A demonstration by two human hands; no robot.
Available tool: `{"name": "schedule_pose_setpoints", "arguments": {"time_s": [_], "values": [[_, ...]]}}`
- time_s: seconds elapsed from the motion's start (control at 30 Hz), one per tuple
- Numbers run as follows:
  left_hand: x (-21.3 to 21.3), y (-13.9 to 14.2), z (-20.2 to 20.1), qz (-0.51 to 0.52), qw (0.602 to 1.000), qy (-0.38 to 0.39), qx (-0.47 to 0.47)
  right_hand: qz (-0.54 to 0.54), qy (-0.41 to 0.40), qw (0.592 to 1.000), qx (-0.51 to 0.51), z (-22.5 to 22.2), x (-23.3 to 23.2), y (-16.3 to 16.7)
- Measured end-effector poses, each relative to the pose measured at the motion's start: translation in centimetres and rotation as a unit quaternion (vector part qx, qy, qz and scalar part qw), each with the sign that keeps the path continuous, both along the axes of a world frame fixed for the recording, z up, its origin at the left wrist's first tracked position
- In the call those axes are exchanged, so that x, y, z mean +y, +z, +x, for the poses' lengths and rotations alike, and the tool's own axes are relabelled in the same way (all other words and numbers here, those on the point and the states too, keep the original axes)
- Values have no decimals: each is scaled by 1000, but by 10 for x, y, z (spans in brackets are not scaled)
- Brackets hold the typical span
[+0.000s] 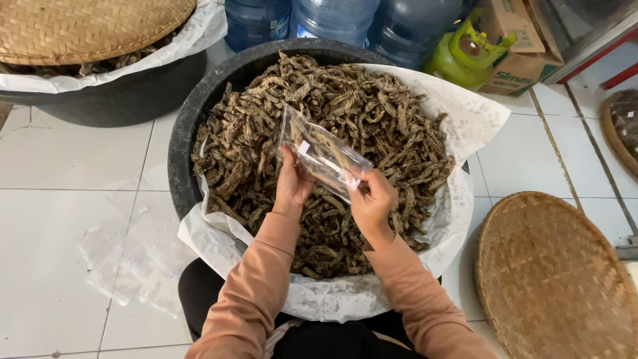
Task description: The person sits on the floor with a large basin of dried goods on their lap and fills small clear plastic bags by hand, pressing the items in and sealing each bag. Filled bags are placed into a woven basket, and the person reaches to arrange filled bags in the basket before resuming filling.
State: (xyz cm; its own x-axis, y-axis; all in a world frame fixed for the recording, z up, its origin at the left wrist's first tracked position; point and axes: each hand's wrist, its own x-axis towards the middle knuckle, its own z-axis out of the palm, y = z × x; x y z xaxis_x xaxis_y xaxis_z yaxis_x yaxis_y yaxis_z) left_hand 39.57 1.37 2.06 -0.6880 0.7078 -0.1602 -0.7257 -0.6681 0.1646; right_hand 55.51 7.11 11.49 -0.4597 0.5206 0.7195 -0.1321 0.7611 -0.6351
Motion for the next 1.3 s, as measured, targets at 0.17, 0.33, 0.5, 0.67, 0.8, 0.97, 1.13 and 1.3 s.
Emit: {"name": "schedule_pose_setpoints", "arguments": {"time_s": [0.17,0.33,0.5,0.67,0.8,0.97,1.13,1.3], "values": [[-2,1,-2,-11,1000,6,2,99,114,971,-187,-14,21,5],[-5,-8,-12,-19,996,25,-80,-116,175,960,-187,5,76,11],[2,-25,-14,24,992,41,-115,94,-78,804,-582,32,125,-25],[1,-25,-13,6,995,67,-67,112,-73,836,-531,56,138,-61],[-4,-14,-7,-5,993,83,-80,-3,-5,935,-354,60,135,-37],[-1,-1,-2,-11,993,73,-91,-46,109,984,-135,52,72,3],[3,4,11,7,997,45,-59,119,-20,987,-106,32,16,6],[9,0,24,-27,998,-3,-58,151,-95,978,-111,-12,17,8]]}}
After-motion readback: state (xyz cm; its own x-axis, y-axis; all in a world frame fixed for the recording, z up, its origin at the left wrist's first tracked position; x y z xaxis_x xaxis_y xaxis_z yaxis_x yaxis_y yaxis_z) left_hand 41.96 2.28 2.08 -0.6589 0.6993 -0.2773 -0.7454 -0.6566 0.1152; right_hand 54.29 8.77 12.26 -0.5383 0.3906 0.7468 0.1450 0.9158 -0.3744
